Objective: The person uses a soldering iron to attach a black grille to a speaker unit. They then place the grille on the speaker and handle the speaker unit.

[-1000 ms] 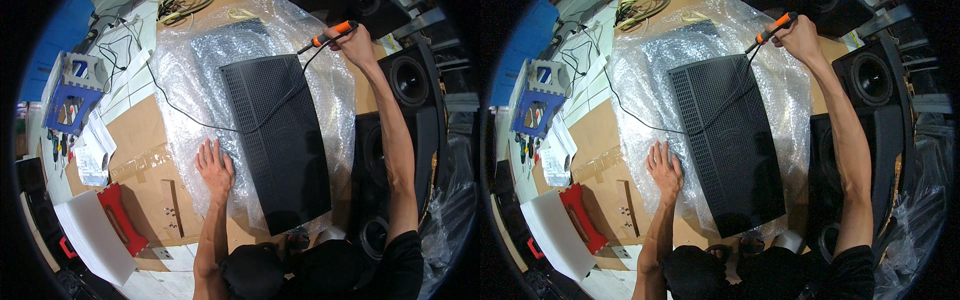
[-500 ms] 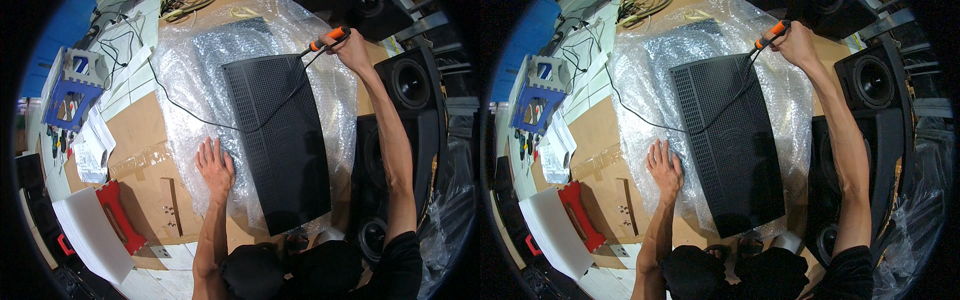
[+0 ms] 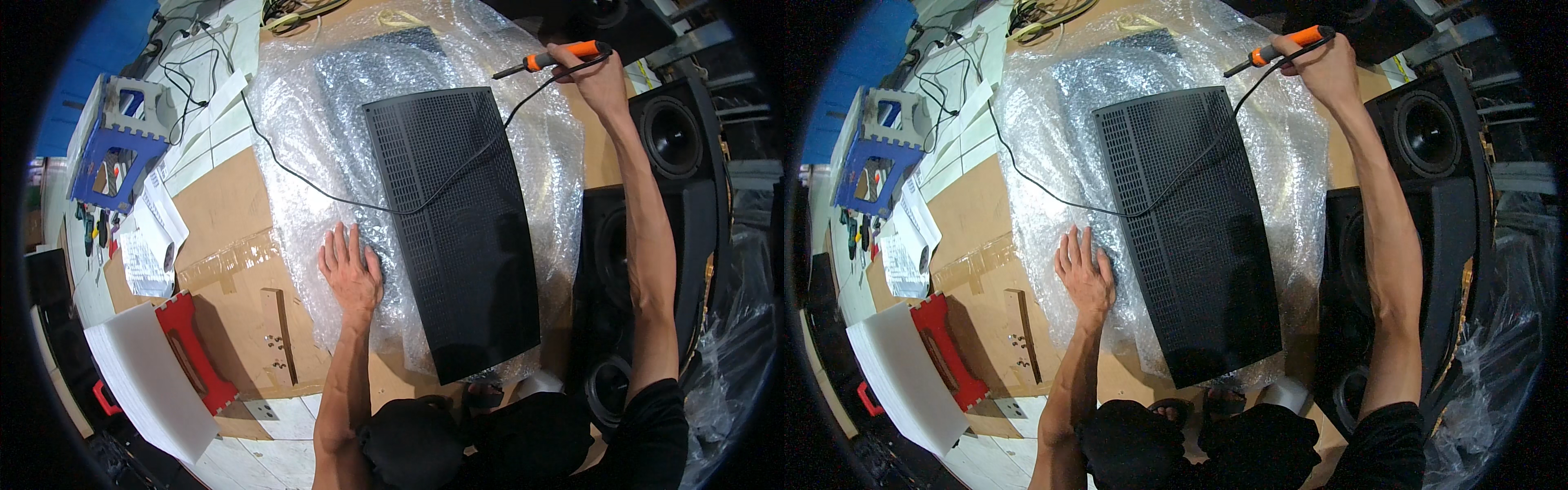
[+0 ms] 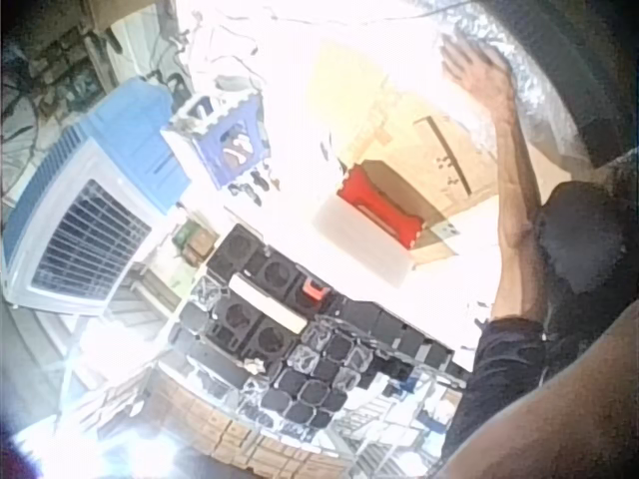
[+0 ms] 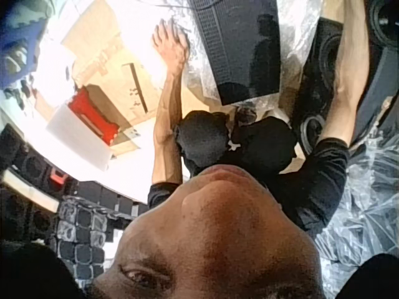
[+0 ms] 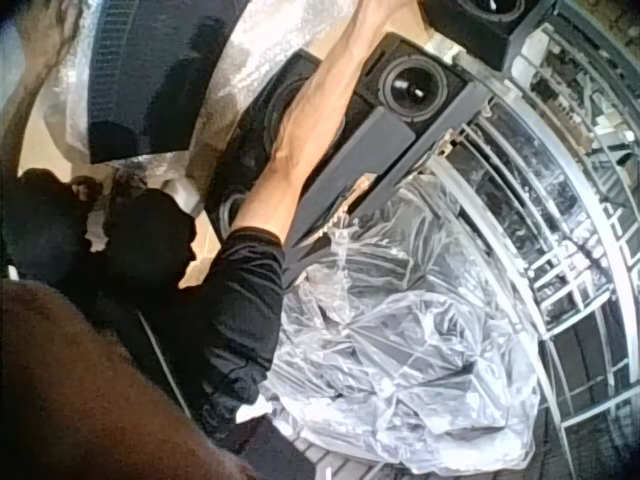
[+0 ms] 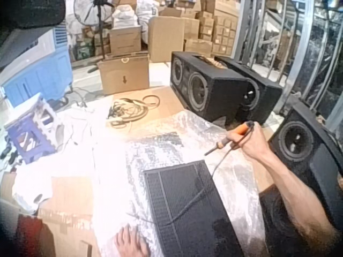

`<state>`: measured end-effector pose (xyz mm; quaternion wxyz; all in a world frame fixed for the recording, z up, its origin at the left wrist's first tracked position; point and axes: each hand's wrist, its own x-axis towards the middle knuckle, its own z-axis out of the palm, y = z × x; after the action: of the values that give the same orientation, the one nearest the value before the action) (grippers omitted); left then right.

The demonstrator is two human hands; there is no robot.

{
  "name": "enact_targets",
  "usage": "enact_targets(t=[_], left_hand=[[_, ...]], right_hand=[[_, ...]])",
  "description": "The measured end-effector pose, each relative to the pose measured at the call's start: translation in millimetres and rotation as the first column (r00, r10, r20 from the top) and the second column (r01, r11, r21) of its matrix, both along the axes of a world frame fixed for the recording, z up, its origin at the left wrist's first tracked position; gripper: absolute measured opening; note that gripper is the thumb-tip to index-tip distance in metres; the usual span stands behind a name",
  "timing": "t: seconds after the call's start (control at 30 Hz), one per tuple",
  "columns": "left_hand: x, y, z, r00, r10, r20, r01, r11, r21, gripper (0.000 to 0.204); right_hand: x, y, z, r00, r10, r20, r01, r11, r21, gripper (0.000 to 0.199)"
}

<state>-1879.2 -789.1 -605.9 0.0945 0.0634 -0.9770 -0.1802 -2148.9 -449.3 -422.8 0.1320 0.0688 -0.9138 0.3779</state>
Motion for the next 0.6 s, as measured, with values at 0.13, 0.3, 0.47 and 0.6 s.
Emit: enact_targets(t=[0.13,0.3,0.47,0.6], left_hand=[[0.0,0.7,2.3,1.0,-0.001,-0.004,0.001,1.0,-0.004,0.044],[0.4,-0.3,-0.2,1.0,-0.001,0.003,0.001,1.0,-0.013,0.044],[0.3,-0.2,0.8,1.0,-0.002,-0.003,0.002,1.0,-0.009,0.044],[-0.9,1.3,0.7,1.0,-0.001,0.01,0.001,1.0,0.0,0.044]], right_hand=[[0.0,2.5,8.8,0.998,-0.061,-0.006,0.062,0.995,0.08,0.036],[2.2,-0.5,-2.2,0.998,-0.012,0.057,0.008,0.997,0.08,0.039],[0.9,-6.2,-8.2,0.997,0.008,0.082,-0.015,0.996,0.087,0.039],[-0.9,-6.3,-12.5,0.997,0.001,0.075,-0.012,0.988,0.152,0.04]])
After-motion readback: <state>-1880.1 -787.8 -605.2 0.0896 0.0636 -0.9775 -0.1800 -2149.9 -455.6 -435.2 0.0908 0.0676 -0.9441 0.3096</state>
